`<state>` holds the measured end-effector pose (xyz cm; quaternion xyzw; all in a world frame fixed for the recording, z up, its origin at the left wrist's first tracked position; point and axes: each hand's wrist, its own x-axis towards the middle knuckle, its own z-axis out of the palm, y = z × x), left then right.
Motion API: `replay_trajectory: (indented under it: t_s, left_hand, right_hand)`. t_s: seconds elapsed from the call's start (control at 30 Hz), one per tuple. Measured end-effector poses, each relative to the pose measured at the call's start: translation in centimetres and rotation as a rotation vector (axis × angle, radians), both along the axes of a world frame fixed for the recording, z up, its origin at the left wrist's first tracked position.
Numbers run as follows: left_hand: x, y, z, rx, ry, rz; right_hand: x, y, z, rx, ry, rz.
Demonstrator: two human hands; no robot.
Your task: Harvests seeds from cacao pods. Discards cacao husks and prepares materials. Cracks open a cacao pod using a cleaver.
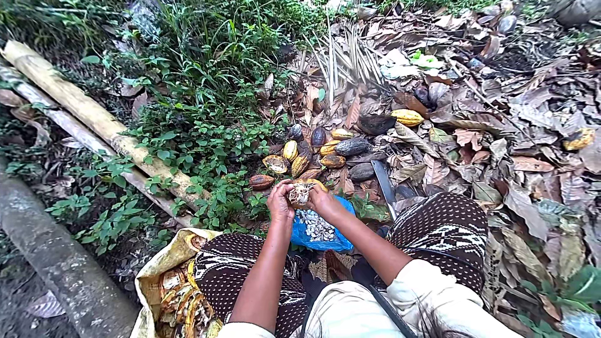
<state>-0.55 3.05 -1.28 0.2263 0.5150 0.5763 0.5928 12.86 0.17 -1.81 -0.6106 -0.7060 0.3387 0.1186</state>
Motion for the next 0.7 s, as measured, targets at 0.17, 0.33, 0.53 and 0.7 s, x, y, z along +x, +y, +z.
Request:
replay_trajectory:
  t_s: [0.17, 0.33, 0.53, 0.7]
  left_hand:
    - [-0.9, 0.6, -0.4, -0.024, -0.163, 0.071]
    - [-0.9, 0.2, -0.3, 0.014, -0.168, 0.041]
    - [-0.5, 0.6, -0.5, -0.005, -0.127, 0.035]
    - [-0.5, 1.1, -0.7, -0.028, -0.127, 0.113]
  right_hand:
    - [1.0, 0.5, -0.9, 0.185, 0.292, 0.004]
    - [0.8, 0.4, 0.2, 0.089, 0.254, -0.008]
    - [0.1, 0.0, 0.6, 0.03, 0.122, -0.07]
    - [-0.1, -0.2, 0.4, 0.074, 0.186, -0.124]
